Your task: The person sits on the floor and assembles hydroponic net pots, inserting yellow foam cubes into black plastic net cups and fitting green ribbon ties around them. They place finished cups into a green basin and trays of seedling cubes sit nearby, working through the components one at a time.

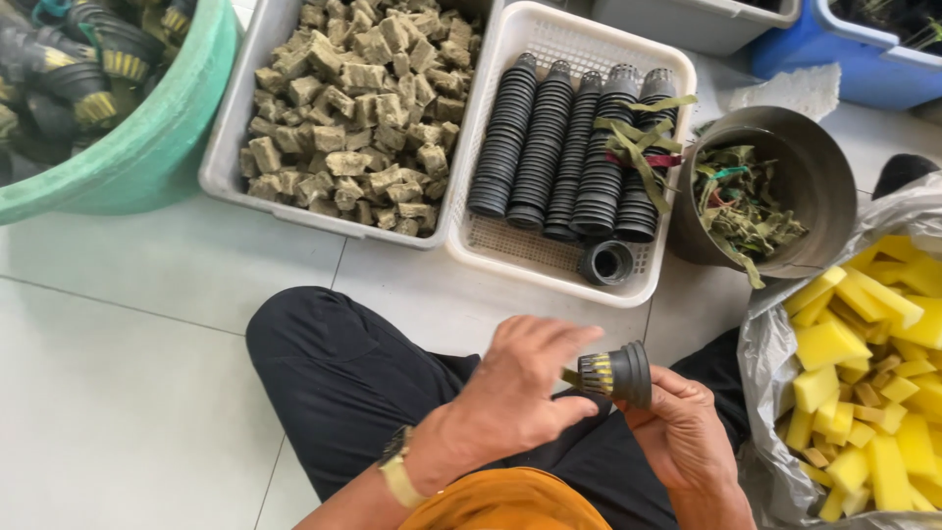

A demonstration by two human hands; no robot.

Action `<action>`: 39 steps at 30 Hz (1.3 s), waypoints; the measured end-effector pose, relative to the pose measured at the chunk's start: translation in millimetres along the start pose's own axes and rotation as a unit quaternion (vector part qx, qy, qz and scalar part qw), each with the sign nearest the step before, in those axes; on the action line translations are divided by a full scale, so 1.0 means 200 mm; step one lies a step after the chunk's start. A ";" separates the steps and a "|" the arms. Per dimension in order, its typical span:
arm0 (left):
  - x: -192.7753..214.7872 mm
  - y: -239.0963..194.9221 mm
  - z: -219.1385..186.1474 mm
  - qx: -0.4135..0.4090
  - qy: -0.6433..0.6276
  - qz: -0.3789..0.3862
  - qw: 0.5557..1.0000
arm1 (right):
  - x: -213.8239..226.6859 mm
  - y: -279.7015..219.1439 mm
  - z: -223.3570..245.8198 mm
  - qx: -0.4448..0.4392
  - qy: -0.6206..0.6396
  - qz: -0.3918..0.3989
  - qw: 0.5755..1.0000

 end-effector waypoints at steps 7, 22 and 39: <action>-0.12 -0.01 0.05 -0.029 0.015 0.029 0.999 | -0.10 0.02 0.02 -0.021 0.008 0.009 1.000; -0.20 -0.11 0.14 -0.016 0.021 0.017 1.000 | -0.51 -0.01 0.09 0.073 -0.447 0.018 0.892; -0.16 -0.10 0.11 -0.014 -0.058 -0.032 0.998 | -0.71 -0.06 0.21 0.216 -0.642 0.044 0.734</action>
Point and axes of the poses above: each hand's wrist, its own y-axis towards the middle knuckle, its own x-axis out of the back of the hand, z = x × y, the point moved 1 cm from there along y, towards the middle knuckle, and after that the axes turned 15 degrees about z, right-handed, at the moved point
